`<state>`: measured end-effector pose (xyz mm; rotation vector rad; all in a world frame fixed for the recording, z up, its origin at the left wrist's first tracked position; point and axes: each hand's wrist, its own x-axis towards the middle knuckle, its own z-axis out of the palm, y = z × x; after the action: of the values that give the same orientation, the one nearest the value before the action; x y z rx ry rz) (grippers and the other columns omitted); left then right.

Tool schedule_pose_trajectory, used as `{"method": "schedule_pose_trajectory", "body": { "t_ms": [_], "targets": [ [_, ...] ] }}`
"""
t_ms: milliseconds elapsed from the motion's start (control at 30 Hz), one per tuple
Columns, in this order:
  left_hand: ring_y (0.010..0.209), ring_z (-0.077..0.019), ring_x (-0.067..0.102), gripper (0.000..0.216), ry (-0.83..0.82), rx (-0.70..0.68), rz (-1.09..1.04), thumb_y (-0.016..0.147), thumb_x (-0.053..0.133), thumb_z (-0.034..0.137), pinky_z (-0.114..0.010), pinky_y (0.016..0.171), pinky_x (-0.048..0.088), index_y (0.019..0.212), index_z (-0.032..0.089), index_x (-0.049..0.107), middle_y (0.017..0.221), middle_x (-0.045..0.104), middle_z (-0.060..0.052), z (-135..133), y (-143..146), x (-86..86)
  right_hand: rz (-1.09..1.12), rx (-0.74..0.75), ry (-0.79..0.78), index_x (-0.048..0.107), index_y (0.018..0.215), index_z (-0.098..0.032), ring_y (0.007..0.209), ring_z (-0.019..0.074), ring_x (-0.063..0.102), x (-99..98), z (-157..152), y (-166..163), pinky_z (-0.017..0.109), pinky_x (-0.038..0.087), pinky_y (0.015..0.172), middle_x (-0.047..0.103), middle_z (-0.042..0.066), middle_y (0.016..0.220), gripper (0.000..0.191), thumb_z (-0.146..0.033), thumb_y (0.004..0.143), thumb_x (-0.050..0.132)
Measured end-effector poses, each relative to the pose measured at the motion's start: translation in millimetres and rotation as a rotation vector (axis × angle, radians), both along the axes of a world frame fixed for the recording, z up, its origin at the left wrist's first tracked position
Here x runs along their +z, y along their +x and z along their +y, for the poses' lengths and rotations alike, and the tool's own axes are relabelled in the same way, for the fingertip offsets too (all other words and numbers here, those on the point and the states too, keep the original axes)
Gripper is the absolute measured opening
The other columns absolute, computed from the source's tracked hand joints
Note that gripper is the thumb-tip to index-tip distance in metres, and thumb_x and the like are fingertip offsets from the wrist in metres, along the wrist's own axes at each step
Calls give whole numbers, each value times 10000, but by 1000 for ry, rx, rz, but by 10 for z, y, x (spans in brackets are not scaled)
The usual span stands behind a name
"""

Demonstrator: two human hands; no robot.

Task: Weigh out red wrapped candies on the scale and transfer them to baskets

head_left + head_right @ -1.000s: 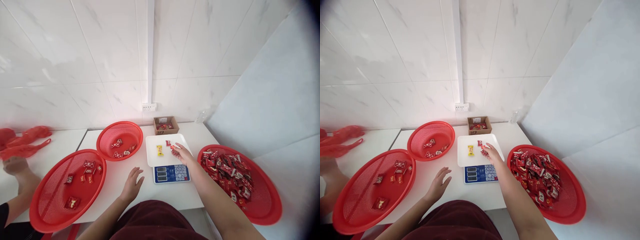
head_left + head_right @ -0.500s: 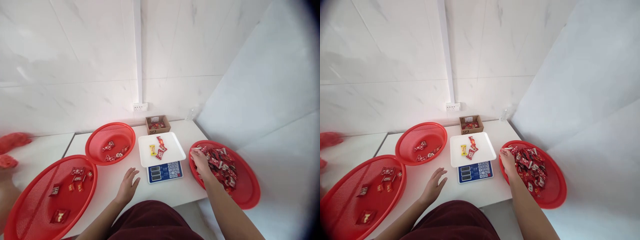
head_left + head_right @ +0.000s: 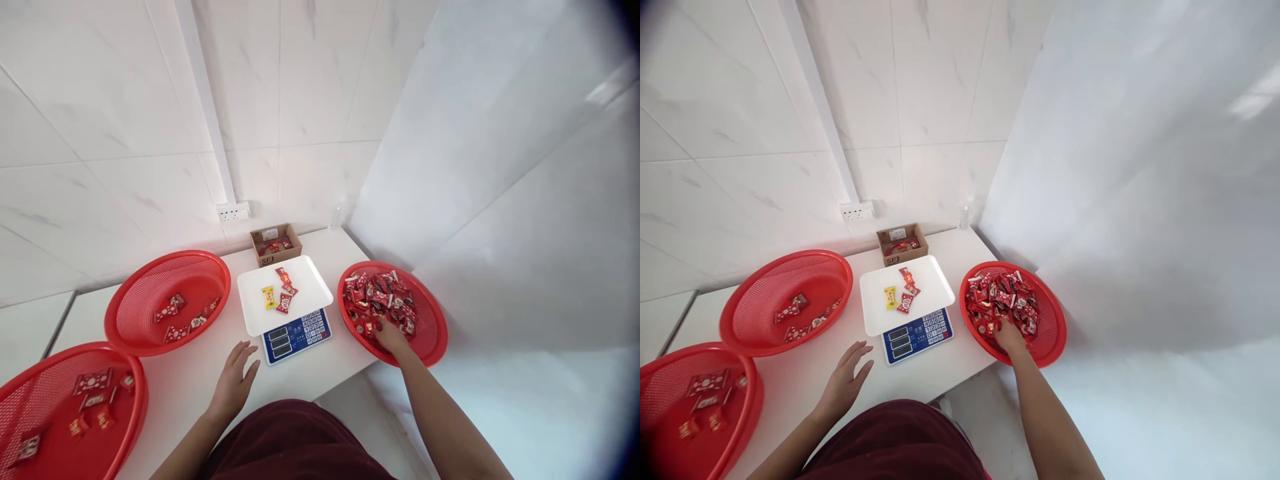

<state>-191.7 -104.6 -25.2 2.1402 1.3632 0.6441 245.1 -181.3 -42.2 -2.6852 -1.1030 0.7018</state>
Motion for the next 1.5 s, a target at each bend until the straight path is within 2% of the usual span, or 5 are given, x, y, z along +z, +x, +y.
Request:
{"method": "schedule_pose_trajectory", "body": {
  "t_ms": [167, 367, 600, 1100, 1500],
  "targets": [
    [1207, -257, 538, 306, 22, -35, -5, 866, 484, 385, -457, 986, 475, 1087, 258, 653, 1218, 631, -75, 2, 53, 47, -47, 106, 173, 529, 1285, -185, 1228, 232, 471, 118, 402, -157, 296, 343, 1007, 500, 130, 1347, 451, -267, 847, 462],
    [1197, -260, 547, 319, 13, 18, 8, 868, 474, 401, -456, 980, 481, 1084, 255, 657, 1228, 624, -83, -29, -48, 49, -90, 174, -59, 290, 1456, -255, 1369, 321, 274, 16, 543, -247, 441, 265, 1063, 167, 118, 1550, 701, -260, 801, 539],
    [1126, -239, 601, 327, -12, 81, -5, 866, 467, 412, -419, 951, 506, 1080, 246, 652, 1194, 645, -82, -64, -211, -3, -138, 140, -25, 513, 1278, -221, 1014, 263, 602, -17, 390, -56, 382, 420, 870, 466, 152, 1323, 457, -186, 834, 412],
    [1122, -221, 605, 303, -3, -3, -28, 884, 452, 367, -405, 959, 503, 1087, 239, 637, 1197, 645, -77, -52, -22, 80, -335, -27, 452, 677, 859, -192, 1170, 300, 455, 91, 150, 152, 462, 354, 994, 578, 140, 1182, 325, -421, 767, 465],
    [1131, -208, 599, 290, -62, 3, -24, 884, 463, 340, -392, 969, 495, 1105, 249, 628, 1215, 636, -68, -162, -121, 98, 341, -53, 635, 562, 1176, -186, 894, 234, 637, 446, 975, -838, 345, 519, 698, 636, 129, 1152, 458, -437, 830, 396]
  ]
}}
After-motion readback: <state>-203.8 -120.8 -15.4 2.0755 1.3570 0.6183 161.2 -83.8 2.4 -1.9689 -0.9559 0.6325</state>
